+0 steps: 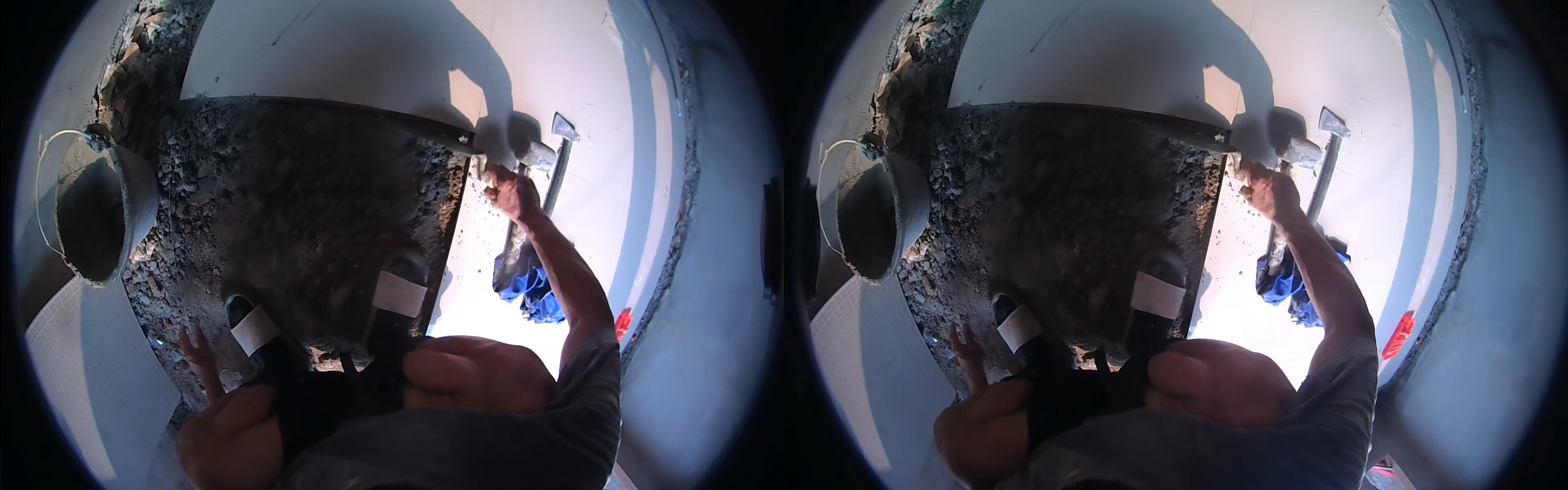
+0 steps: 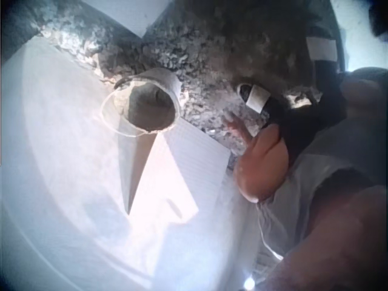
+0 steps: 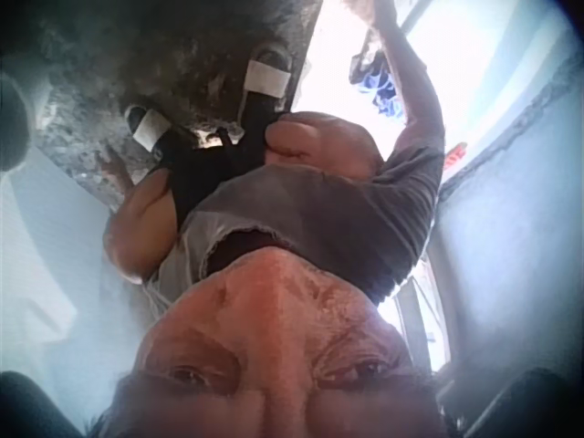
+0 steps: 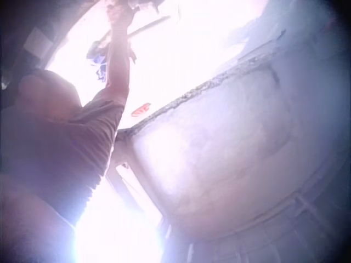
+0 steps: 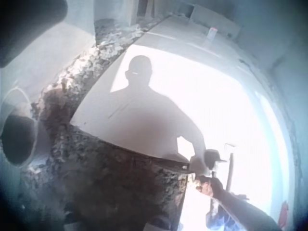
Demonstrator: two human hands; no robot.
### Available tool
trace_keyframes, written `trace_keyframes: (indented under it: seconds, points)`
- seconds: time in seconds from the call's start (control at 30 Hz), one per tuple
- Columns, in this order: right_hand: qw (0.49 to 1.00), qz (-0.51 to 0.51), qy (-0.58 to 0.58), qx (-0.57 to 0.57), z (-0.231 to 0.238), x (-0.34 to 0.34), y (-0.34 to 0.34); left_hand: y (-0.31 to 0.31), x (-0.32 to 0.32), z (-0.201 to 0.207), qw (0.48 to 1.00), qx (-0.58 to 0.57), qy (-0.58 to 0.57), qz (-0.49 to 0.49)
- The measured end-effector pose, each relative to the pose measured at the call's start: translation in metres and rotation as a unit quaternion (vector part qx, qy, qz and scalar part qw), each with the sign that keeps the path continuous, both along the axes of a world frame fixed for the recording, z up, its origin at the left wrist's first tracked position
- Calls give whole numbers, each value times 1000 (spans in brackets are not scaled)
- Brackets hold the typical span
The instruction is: The person places a large white tile onto a prepared floor surface and uses a rubber mallet to tap it into position. They repeatedly adjust the tile and strike it to ensure proper alignment and seating.
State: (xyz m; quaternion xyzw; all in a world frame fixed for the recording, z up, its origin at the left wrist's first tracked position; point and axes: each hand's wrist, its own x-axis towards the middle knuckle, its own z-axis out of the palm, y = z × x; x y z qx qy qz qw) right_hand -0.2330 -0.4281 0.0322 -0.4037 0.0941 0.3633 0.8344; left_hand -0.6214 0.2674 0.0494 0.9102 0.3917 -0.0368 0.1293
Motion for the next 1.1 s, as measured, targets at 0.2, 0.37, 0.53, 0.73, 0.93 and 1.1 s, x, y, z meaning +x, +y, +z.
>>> trace_keyframes:
  seconds: [0.2,0.37,0.53,0.73,0.93,1.1]
  points:
    - [489,350,-455,-657,50,-66,42,7,5,4,1000,0,-5,-13]
    - [498,275,-483,-665,49,0,100,4,6,4,998,21,-16,-60]
    - [468,285,-530,-647,45,48,211,-7,4,11,997,33,-27,-57]
    - [445,284,-620,-581,31,65,335,-29,-19,31,1000,14,-14,-2]
    - [458,315,-589,-586,18,95,385,-45,-47,38,993,-18,33,115]
    - [479,346,-540,-599,22,100,345,-39,-52,28,997,-40,-9,69]
